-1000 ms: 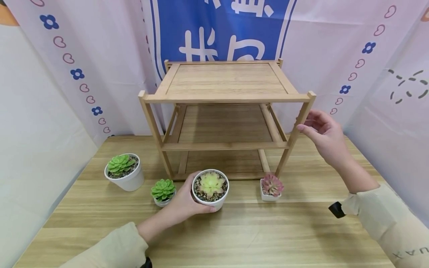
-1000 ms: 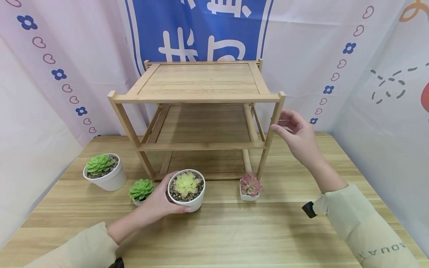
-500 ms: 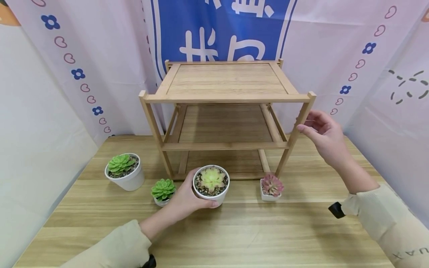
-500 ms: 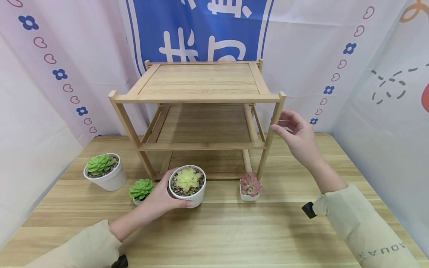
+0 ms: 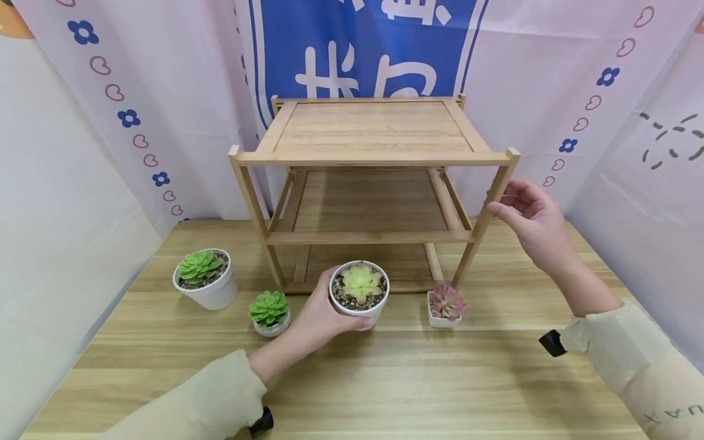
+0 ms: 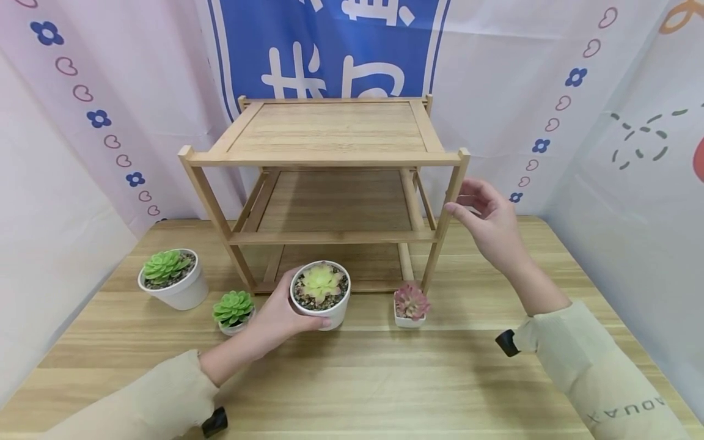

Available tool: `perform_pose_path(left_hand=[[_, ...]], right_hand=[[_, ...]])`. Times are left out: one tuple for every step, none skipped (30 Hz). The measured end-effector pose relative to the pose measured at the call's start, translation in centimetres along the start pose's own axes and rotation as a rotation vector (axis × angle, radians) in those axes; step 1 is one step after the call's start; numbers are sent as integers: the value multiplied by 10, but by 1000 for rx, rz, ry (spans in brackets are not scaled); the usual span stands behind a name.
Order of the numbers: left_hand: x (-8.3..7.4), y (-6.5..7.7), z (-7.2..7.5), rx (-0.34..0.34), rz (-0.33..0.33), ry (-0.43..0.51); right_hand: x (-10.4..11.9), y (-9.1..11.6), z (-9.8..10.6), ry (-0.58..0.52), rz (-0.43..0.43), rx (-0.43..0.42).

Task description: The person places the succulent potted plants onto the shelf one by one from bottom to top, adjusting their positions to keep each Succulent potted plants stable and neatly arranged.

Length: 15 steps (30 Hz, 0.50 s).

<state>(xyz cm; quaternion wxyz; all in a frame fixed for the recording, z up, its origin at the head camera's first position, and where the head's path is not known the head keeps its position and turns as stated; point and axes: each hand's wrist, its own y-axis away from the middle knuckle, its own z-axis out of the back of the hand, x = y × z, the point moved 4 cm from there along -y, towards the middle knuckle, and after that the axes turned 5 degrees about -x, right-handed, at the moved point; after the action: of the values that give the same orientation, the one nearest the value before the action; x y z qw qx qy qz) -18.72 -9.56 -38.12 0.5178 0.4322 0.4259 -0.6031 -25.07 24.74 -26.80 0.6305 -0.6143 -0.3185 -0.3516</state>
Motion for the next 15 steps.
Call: perform_pose_path(left_hand=[[-1,0,-2,0,0,2],[-2,-1,-3,-1,-3,3],[-3,-2,-5,-3,-3,4],[-3,-3,-6,-3,-5,13],[-3,-4,-8,-3,-6,20],[-4,-5,-9,-4,-4,29],[-4,-6,-10,-6,-6,37],[-5,-8,-11,-11,-4,42],[-5,-9,-12,-15,1,46],[-5,-10,-13,-18,5,55],[-6,-11,-13,-23,10,60],[-6,-11,-14,-28,13,67],[-7,-12,-15,-32,13,72],[-7,-13,-16,-34,14,78],[-7,-14,-18,-35,15,87]], right_hand=[[0,0,0,-1,0,1],[0,0,0,2,0,-1],[1,0,0,2,0,-1],[1,0,0,5,1,0],[1,1,0,9,2,0],[1,1,0,15,3,-1],[1,1,0,13,2,-1],[1,1,0,13,2,0],[1,1,0,11,1,2],[1,1,0,11,1,3],[1,1,-1,11,0,5],[1,0,-1,9,0,8],[1,0,-1,2,-1,11],[1,0,-1,1,-1,9],[1,0,-1,0,0,7]])
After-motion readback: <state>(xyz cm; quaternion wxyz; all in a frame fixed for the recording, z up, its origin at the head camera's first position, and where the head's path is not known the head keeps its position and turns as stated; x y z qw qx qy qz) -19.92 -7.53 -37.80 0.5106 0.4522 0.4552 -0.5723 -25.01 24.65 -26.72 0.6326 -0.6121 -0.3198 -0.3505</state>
